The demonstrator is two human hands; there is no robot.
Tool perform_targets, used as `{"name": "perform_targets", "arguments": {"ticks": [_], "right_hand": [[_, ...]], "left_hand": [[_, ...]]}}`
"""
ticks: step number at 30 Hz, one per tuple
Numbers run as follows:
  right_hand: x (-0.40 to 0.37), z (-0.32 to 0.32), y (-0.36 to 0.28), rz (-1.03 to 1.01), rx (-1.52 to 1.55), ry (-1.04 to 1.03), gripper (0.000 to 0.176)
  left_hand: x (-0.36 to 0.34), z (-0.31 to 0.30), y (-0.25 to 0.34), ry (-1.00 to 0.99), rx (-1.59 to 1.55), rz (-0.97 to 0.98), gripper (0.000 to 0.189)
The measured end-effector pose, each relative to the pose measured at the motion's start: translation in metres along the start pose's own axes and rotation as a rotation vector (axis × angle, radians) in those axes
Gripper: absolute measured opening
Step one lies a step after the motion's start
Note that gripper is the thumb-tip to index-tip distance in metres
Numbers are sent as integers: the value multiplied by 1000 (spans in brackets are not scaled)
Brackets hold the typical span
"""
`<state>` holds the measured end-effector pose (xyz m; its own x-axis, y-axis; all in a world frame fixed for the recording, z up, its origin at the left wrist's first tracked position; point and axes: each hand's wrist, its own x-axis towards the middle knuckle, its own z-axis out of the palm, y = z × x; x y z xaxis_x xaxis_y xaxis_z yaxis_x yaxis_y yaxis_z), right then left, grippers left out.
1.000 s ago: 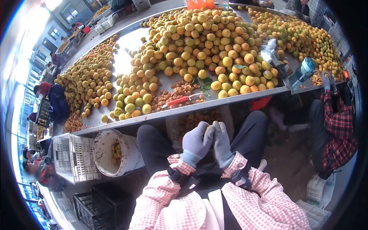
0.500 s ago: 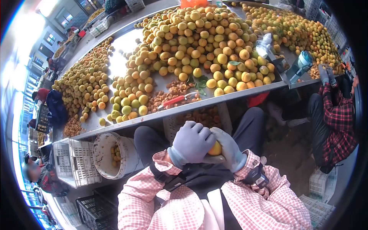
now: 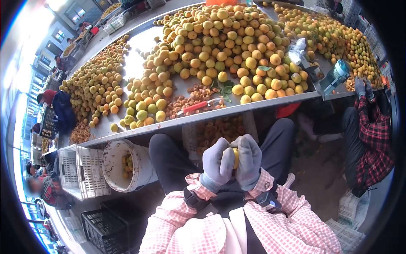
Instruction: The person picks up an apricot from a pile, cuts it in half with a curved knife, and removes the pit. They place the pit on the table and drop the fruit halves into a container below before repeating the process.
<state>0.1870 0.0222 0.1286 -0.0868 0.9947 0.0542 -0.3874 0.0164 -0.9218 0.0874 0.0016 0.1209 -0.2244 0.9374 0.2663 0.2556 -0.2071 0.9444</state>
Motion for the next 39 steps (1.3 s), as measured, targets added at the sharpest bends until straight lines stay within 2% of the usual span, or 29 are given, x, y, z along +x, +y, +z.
{"name": "perform_targets", "arguments": {"ticks": [1,3,4,5,6,8,9,10,12,13,15,17,19,20,22,24,26,28,30,32,34,36,37,38,39], "right_hand": [[5,-1,-1,132,17,1,24],[11,-17,4,186,-53,-81,23],[13,-22,6,241,-121,-157,22],[12,-21,2,478,208,-107,22],[8,-20,-4,483,207,-101,22],[5,-19,-14,517,123,-103,16],[1,-29,-1,1,-444,-333,19],[-2,-29,0,2,-444,-328,19],[-7,-31,-1,265,-177,-321,25],[-7,-26,-10,389,-54,-283,21],[-7,-22,-17,451,57,-247,18],[-8,-19,-22,518,166,-206,16],[-7,-10,-24,570,497,-38,16],[-8,-8,-21,566,499,-40,16],[-14,-7,-10,309,274,-52,17],[-15,-4,-13,289,260,-27,18],[-15,-1,-17,262,242,0,20],[-16,5,-20,139,180,47,19],[-16,7,-21,124,231,55,19],[-10,3,-5,-218,-34,-30,19],[0,-3,15,-277,-14,-50,19],[19,-17,35,-586,-681,9,25],[20,-2,2,103,-126,1,27],[20,-7,1,100,-125,6,27],[20,-14,0,384,58,-9,27]], "left_hand": [[2,-5,1,7,0,8,27],[7,-18,4,-219,447,123,42],[14,-21,5,-220,443,127,42],[23,-23,8,-259,545,376,52],[29,-26,10,-297,643,626,63],[37,-32,19,-363,677,642,63],[39,-35,27,-447,741,703,59],[42,-36,31,-533,802,766,57],[42,-35,35,-528,793,839,52],[42,-35,36,-516,825,877,49],[43,-34,36,-478,838,960,43],[43,-32,35,-446,771,909,44],[43,-32,35,-410,716,866,44],[42,-29,32,-360,652,836,46],[37,-27,25,-314,583,799,49],[31,-28,20,-304,471,661,49],[24,-21,11,-277,415,638,47],[12,-12,4,-129,171,418,45],[0,-2,1,-79,104,361,45],[-10,4,-7,5,-145,26,51],[-7,3,-10,30,-175,11,53],[6,-3,-11,-84,-20,-80,53],[11,-9,-11,-118,45,-25,52],[16,-16,-12,-148,198,83,57],[24,-29,-9,-234,353,199,61]]}}
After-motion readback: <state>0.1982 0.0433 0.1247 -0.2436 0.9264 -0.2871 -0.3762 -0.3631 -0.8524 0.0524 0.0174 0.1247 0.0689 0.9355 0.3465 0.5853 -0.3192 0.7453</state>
